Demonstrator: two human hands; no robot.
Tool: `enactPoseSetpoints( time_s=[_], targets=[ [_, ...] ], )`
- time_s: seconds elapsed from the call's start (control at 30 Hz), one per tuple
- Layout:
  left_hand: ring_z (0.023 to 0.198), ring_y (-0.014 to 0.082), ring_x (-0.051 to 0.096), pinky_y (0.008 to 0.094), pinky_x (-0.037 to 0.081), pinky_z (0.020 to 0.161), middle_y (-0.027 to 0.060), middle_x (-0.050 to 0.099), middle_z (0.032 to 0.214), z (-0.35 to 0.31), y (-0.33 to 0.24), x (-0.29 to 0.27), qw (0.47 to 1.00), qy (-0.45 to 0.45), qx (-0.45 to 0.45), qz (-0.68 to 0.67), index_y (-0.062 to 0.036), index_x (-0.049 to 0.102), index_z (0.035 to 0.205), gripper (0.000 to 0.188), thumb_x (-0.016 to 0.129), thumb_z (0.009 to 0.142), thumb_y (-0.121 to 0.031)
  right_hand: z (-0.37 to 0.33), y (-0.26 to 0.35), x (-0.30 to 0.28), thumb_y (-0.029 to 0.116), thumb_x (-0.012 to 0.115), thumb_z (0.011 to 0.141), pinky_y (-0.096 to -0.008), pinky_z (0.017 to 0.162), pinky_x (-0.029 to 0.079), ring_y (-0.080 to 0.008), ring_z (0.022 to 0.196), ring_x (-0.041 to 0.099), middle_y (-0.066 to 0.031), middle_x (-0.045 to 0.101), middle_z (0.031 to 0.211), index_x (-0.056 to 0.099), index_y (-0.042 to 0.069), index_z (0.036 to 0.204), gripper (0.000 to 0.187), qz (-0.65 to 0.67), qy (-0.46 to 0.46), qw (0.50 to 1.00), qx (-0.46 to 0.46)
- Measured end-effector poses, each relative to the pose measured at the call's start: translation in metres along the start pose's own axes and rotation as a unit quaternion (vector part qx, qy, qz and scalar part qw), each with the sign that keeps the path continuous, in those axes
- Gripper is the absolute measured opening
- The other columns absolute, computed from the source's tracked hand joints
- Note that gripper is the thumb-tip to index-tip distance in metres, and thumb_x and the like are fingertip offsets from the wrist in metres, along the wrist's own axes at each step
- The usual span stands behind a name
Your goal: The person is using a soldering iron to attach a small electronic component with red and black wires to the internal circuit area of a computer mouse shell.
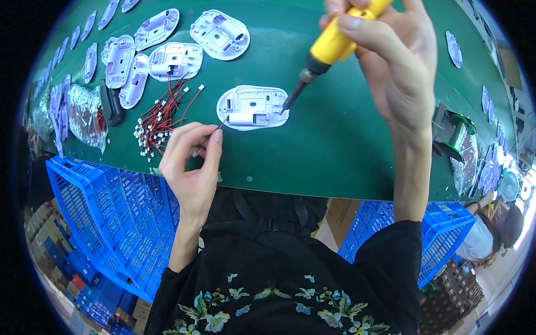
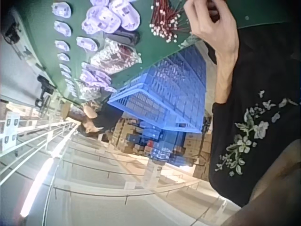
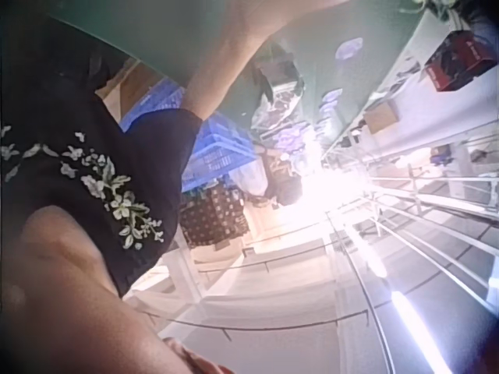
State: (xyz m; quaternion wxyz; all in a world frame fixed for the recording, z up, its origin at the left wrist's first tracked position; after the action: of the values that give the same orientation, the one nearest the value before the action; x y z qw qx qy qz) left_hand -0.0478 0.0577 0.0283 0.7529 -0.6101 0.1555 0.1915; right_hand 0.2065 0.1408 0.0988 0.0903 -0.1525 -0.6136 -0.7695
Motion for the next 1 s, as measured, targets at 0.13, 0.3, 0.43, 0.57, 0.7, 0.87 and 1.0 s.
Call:
enactPoseSetpoints(
  time_s=[0.13, 0.3, 0.43, 0.57, 0.7, 0.87, 1.0],
  targets=[
    [0.062, 0.0093, 0.061, 0.0246, 0.047, 0.053, 0.0066, 0.07, 0.089, 0.0, -0.016, 0.002, 1.0, -0.016, 0.023, 0.008, 0.0, 0.075, 0.097, 0.016, 0.079, 0.082, 0.004, 0.003, -0.019, -0.003, -0.009, 0.07, 0.078, -0.0406, 0.087, 0.055, -0.0248, 0.095, 0.061, -0.0081, 0.049, 0.102, 0.022, 0.004, 0.154, 0.091, 0.035, 0.042, 0.997, 0.051],
    [0.055, 0.0078, 0.055, 0.0237, 0.042, 0.05, 0.0065, 0.07, 0.085, -0.008, -0.02, 0.033, 0.997, 0.077, -0.029, -0.013, -0.0003, 0.075, 0.097, 0.015, 0.079, 0.083, 0.003, 0.002, -0.042, -0.012, -0.014, 0.063, 0.083, -0.0396, 0.089, 0.055, -0.0239, 0.094, 0.062, -0.0079, 0.05, 0.102, 0.02, 0.008, 0.155, 0.086, 0.095, 0.075, 0.988, 0.096],
    [0.054, 0.0069, 0.054, 0.0239, 0.04, 0.048, 0.0056, 0.069, 0.082, -0.013, -0.019, 0.043, 0.995, 0.079, -0.051, -0.022, 0.0005, 0.075, 0.097, 0.013, 0.077, 0.084, 0.003, -0.002, -0.038, 0.002, -0.014, 0.061, 0.085, -0.0387, 0.09, 0.054, -0.0227, 0.096, 0.061, -0.0077, 0.05, 0.101, 0.018, 0.008, 0.155, 0.085, 0.114, 0.068, 0.983, 0.125],
    [0.055, 0.0066, 0.056, 0.0232, 0.041, 0.049, 0.0053, 0.069, 0.076, -0.014, -0.015, 0.045, 0.992, 0.055, -0.099, -0.049, 0.0013, 0.075, 0.098, 0.013, 0.077, 0.086, 0.002, 0.0, -0.052, -0.007, -0.014, 0.061, 0.087, -0.0376, 0.09, 0.054, -0.0222, 0.097, 0.06, -0.0075, 0.05, 0.101, 0.017, 0.009, 0.155, 0.084, 0.1, 0.068, 0.985, 0.124],
    [0.054, 0.0062, 0.056, 0.0228, 0.041, 0.049, 0.0054, 0.07, 0.074, -0.016, -0.011, 0.046, 0.99, 0.059, -0.112, -0.055, 0.0017, 0.076, 0.099, 0.013, 0.077, 0.086, 0.001, -0.002, -0.049, 0.0, -0.014, 0.06, 0.087, -0.0375, 0.088, 0.054, -0.022, 0.095, 0.06, -0.0074, 0.05, 0.1, 0.015, 0.008, 0.157, 0.086, 0.153, 0.071, 0.976, 0.139],
    [0.053, 0.0057, 0.056, 0.0225, 0.039, 0.047, 0.0063, 0.071, 0.073, -0.015, -0.013, 0.046, 0.991, 0.072, -0.106, -0.034, 0.002, 0.077, 0.1, 0.014, 0.078, 0.086, 0.001, -0.002, -0.051, 0.0, -0.014, 0.056, 0.088, -0.0379, 0.087, 0.055, -0.0225, 0.093, 0.061, -0.0079, 0.05, 0.1, 0.013, 0.008, 0.159, 0.085, 0.134, 0.056, 0.979, 0.141],
    [0.052, 0.0056, 0.055, 0.0227, 0.038, 0.046, 0.0065, 0.071, 0.072, -0.016, -0.012, 0.048, 0.99, 0.062, -0.114, -0.048, 0.002, 0.078, 0.099, 0.014, 0.079, 0.086, 0.0, 0.0, -0.067, -0.012, -0.013, 0.056, 0.088, -0.0382, 0.086, 0.055, -0.0226, 0.093, 0.061, -0.0084, 0.05, 0.1, 0.013, 0.007, 0.159, 0.085, 0.054, 0.028, 0.988, 0.143]
  ],
)
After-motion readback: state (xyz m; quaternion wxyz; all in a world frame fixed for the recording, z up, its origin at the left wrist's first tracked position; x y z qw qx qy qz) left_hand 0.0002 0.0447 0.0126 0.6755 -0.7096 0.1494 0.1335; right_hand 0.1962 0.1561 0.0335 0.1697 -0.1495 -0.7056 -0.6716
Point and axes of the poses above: each hand's wrist, its own z-axis towards the middle knuckle, its own x-axis out of the palm, y = z × x, the point moved 6 cm from there along z, towards the middle knuckle
